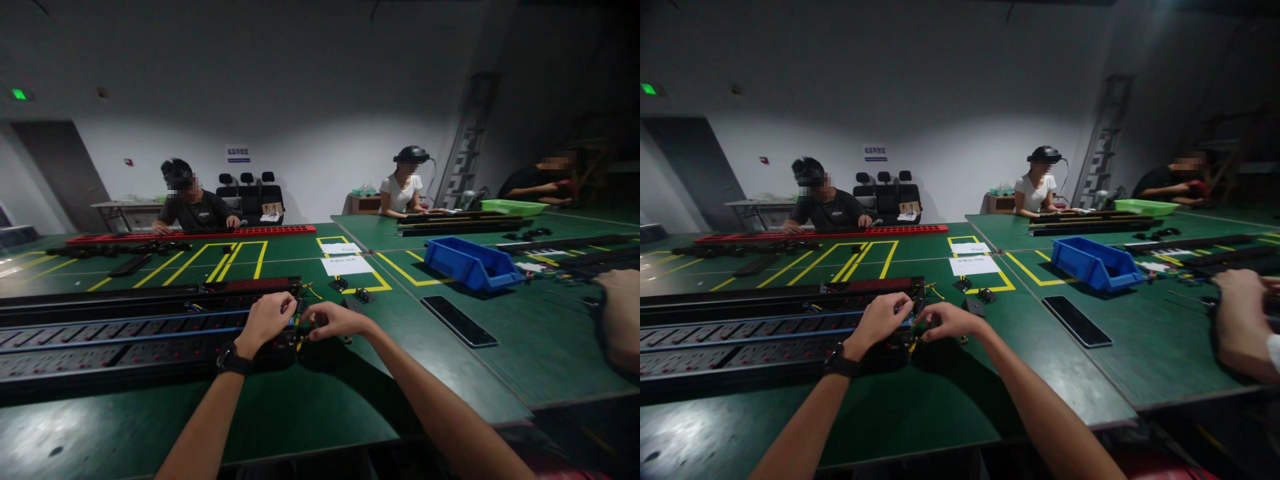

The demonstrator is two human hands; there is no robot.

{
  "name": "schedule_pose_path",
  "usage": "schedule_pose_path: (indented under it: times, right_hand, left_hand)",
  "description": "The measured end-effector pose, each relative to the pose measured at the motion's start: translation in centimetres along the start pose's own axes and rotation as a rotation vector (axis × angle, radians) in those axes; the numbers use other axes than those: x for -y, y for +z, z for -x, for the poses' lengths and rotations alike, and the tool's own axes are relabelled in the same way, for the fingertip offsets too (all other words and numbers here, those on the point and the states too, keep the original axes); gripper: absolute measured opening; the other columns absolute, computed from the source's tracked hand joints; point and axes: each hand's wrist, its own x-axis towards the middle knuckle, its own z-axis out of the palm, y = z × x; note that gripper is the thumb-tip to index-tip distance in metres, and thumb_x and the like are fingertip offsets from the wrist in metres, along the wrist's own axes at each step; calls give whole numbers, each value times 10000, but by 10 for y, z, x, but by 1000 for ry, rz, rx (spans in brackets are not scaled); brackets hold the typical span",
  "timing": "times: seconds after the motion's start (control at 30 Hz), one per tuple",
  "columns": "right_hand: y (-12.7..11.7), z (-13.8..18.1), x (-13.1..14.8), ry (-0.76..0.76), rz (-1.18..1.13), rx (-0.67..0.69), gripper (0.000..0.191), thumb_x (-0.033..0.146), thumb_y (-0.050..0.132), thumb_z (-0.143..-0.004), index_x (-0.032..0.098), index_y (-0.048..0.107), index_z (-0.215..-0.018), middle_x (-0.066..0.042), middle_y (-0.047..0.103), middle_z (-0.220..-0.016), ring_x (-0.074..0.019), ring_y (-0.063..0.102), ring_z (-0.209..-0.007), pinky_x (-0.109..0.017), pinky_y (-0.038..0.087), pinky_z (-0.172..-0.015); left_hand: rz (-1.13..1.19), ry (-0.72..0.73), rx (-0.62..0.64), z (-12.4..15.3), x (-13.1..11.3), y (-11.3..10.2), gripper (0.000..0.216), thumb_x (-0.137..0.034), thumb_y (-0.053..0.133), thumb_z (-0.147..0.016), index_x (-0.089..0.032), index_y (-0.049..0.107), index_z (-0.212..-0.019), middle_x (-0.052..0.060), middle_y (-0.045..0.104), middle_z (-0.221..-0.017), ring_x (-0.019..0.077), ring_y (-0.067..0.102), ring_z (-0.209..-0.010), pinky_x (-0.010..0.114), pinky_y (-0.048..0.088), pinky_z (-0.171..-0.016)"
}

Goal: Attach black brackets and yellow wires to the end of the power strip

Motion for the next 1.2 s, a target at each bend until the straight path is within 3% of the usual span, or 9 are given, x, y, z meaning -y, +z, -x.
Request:
schedule_pose_path:
  times: [0.07,0.13,0.37,0.53,0.67,0.93,1.07,1.2]
  right_hand:
    - [10,-1,5,0,-25,82,467,246,821,-713,208,707,-1164,-6,680,-964,-138,602,-802,-236,480,-721]
    - [15,0,6,7,-66,96,444,185,813,-695,199,711,-1127,-18,699,-1014,-145,627,-834,-249,503,-762]
    - [20,-2,1,39,-163,53,282,266,811,-740,167,751,-997,-30,748,-903,-165,679,-819,-267,529,-772]
    - [25,-4,2,22,-97,93,255,251,763,-790,164,778,-1029,-43,775,-940,-167,694,-810,-253,530,-754]
    - [23,-3,10,-30,-8,105,250,241,684,-850,166,789,-1064,-55,787,-1018,-187,713,-897,-269,530,-840]
    - [31,-6,21,-48,-18,84,468,93,594,-738,193,782,-1156,-37,768,-1155,-202,710,-983,-270,525,-900]
    - [22,-6,19,-35,-100,-23,345,164,590,-791,192,810,-1055,-30,790,-1016,-182,701,-875,-262,529,-821]
    - [-15,2,5,99,-82,-258,327,338,588,-888,168,791,-1080,-63,777,-977,-177,672,-796,-244,505,-676]
  left_hand:
    - [-47,-19,15,0,-3,1,235,-321,513,-970,-229,723,-918,28,740,-857,176,673,-791,254,387,-647]
    - [-73,-34,30,1,-6,1,238,-320,508,-973,-231,721,-915,32,740,-860,172,673,-792,247,379,-645]
    - [-104,-81,51,1,-7,2,248,-335,501,-977,-238,726,-936,36,743,-866,172,675,-785,237,377,-652]
    - [-93,-99,46,0,-7,4,259,-353,500,-975,-236,726,-929,34,749,-858,171,679,-771,239,353,-617]
    - [-90,-104,45,1,-8,4,262,-353,498,-971,-235,725,-914,31,748,-839,170,676,-755,243,336,-600]
    - [-96,-120,21,1,-4,5,259,-350,490,-970,-246,717,-898,24,745,-823,168,670,-732,246,338,-599]
    - [-122,-175,-1,-1,-2,6,266,-355,482,-972,-247,718,-909,35,748,-828,182,692,-768,244,360,-611]
    - [-146,-198,12,-1,-1,6,271,-363,475,-975,-251,715,-918,48,754,-845,208,706,-799,254,381,-621]
